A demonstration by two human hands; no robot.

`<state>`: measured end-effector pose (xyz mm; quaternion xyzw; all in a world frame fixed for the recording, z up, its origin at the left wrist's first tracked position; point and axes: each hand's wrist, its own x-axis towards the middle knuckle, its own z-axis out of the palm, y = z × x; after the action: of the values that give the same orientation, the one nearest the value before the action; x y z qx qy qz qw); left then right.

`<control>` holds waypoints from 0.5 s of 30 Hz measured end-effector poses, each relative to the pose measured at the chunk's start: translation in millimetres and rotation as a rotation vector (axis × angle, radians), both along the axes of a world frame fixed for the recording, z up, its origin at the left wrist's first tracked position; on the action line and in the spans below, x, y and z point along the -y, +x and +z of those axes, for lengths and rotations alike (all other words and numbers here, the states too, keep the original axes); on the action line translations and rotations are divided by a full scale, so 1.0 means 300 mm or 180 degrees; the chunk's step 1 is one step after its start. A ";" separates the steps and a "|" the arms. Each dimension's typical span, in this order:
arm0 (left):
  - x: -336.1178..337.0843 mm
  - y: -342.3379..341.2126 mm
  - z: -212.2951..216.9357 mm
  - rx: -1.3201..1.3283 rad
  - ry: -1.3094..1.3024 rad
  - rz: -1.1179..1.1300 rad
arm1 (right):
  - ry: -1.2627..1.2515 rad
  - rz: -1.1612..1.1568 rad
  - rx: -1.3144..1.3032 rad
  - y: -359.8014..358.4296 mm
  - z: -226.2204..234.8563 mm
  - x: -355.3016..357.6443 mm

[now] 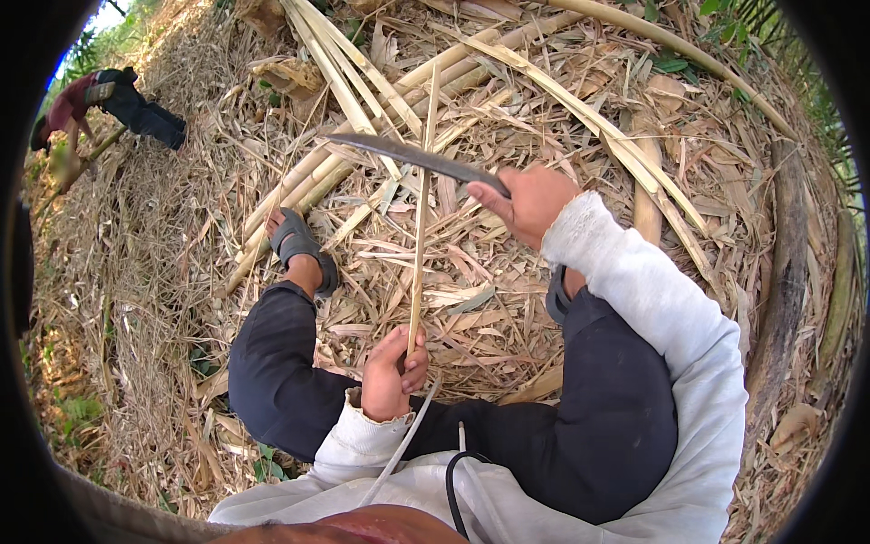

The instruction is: The person shaves the surface of a bamboo strip with a machete, moving the blade along the length of the wood while holding it in place.

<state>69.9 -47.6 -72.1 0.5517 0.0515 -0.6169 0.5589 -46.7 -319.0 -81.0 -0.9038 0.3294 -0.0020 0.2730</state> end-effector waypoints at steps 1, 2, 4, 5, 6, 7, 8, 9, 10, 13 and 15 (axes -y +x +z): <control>-0.005 -0.005 -0.005 0.0025 0.0044 0.0005 | -0.0005 0.0163 -0.0023 -0.007 -0.015 -0.031; -0.014 -0.005 -0.014 0.0054 0.0104 0.0033 | -0.0267 0.0484 -0.0048 -0.007 0.000 -0.062; -0.023 -0.005 -0.018 0.0107 0.0124 0.0022 | -0.0788 0.1134 -0.0088 0.000 0.047 -0.101; -0.021 0.001 -0.021 0.0132 0.0122 0.0007 | -0.0968 0.1120 0.0046 0.006 0.028 -0.068; -0.024 -0.007 -0.022 0.0137 0.0130 -0.0011 | -0.0629 0.0630 0.0126 0.002 -0.010 -0.021; -0.022 -0.012 -0.024 0.0109 0.0108 -0.0076 | -0.0332 0.0116 0.0176 -0.014 -0.048 0.037; -0.017 -0.011 -0.029 0.0112 0.0073 -0.0113 | -0.0052 -0.0374 0.0260 -0.010 -0.050 0.067; -0.020 -0.017 -0.033 0.0061 0.0072 -0.0168 | -0.0270 -0.0305 0.0132 -0.022 -0.049 0.072; -0.021 -0.028 -0.033 0.0038 0.0077 -0.0156 | -0.0280 -0.0016 0.0015 -0.039 -0.050 0.049; -0.030 -0.016 -0.035 0.0095 0.0181 -0.0129 | -0.0758 0.0967 -0.0376 0.023 0.030 -0.082; -0.038 -0.011 -0.032 0.0004 0.0126 -0.0127 | -0.0657 0.0547 -0.0277 0.030 -0.005 -0.013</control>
<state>66.6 -36.3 -81.7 0.5640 0.0523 -0.6265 0.5354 -37.8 -315.2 -82.5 -0.9513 0.2603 0.0267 0.1632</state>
